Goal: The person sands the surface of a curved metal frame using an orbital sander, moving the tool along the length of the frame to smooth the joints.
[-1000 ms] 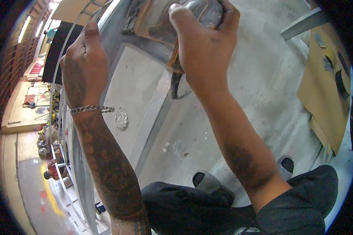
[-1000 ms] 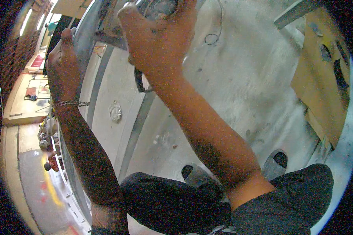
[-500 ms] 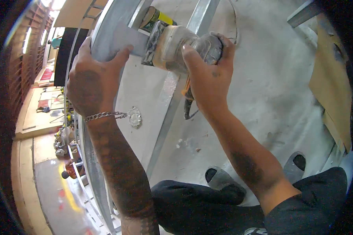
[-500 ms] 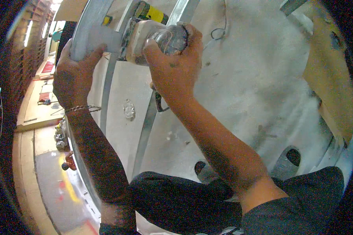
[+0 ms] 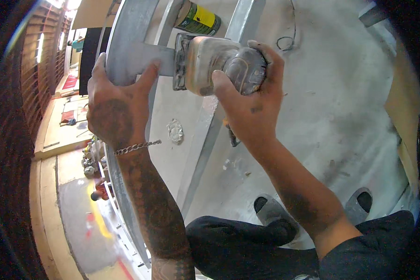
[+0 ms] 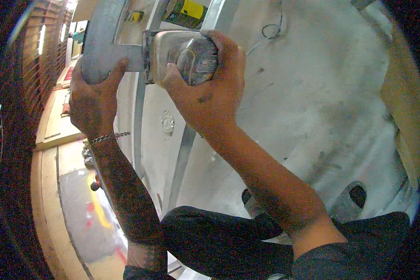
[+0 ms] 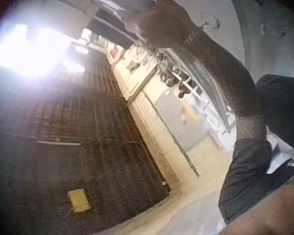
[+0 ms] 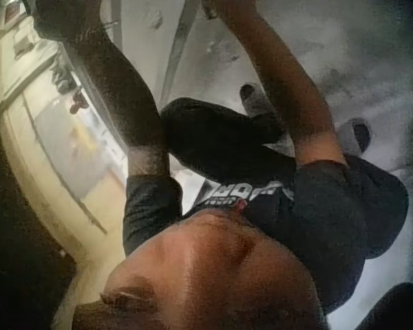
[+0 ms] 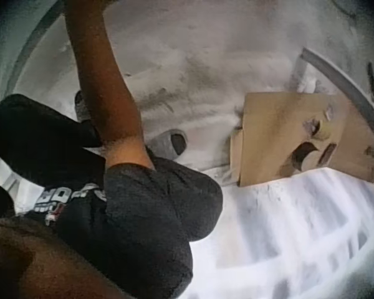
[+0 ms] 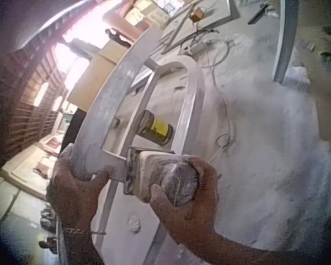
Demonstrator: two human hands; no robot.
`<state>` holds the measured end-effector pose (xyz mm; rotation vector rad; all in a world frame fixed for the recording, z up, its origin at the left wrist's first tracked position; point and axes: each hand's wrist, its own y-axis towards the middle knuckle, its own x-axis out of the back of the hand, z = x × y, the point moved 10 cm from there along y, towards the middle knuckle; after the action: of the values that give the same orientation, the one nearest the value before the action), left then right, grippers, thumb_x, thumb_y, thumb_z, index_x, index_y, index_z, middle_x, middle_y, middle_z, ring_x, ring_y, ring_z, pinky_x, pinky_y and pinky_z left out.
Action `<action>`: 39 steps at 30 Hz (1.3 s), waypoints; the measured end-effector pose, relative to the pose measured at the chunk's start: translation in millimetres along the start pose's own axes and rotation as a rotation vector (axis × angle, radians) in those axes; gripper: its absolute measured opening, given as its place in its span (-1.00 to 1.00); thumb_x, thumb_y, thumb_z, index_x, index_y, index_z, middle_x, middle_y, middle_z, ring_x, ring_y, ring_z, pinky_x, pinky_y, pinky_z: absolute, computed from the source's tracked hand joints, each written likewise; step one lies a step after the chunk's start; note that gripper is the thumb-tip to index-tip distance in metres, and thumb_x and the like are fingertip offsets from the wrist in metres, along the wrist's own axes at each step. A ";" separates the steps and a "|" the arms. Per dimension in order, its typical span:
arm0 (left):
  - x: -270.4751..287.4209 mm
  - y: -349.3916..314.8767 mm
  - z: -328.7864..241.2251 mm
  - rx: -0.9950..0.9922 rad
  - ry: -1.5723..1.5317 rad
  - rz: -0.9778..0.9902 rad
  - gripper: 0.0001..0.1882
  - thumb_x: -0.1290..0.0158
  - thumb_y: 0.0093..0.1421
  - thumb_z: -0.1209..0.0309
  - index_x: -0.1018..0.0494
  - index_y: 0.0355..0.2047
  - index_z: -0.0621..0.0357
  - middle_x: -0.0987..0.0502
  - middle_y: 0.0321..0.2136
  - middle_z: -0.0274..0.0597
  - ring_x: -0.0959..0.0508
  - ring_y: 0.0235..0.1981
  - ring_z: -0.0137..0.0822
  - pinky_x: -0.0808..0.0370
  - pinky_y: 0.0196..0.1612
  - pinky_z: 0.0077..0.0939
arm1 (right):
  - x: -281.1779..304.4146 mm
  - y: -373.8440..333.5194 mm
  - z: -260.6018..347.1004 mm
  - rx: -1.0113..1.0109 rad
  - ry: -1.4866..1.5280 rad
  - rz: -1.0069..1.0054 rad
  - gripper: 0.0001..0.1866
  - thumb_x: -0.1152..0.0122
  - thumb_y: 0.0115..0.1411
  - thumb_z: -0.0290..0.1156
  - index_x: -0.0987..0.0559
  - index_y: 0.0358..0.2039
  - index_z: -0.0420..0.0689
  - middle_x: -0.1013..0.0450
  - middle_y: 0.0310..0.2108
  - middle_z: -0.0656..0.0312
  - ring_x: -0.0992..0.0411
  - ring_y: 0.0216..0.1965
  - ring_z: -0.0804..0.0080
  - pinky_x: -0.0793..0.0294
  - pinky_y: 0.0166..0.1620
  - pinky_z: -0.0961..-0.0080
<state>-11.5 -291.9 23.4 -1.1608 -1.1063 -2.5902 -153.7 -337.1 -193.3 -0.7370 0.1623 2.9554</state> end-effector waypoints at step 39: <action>-6.6 5.9 19.1 0.034 -0.468 0.084 -0.50 -0.04 0.39 0.20 -0.50 0.18 0.33 -0.65 -0.13 0.32 -0.71 -0.08 0.10 -0.59 -0.01 -0.18 | -12.9 0.5 52.8 0.213 -0.191 0.216 -0.23 -0.51 -0.16 -0.38 -0.44 0.13 -0.17 -0.43 -0.10 0.02 -0.47 -0.10 0.08 -0.52 -0.03 0.25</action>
<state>6.9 -285.0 30.8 -1.8201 -1.1347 -2.2842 -166.8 -331.8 -140.8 -0.4315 0.5647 3.1180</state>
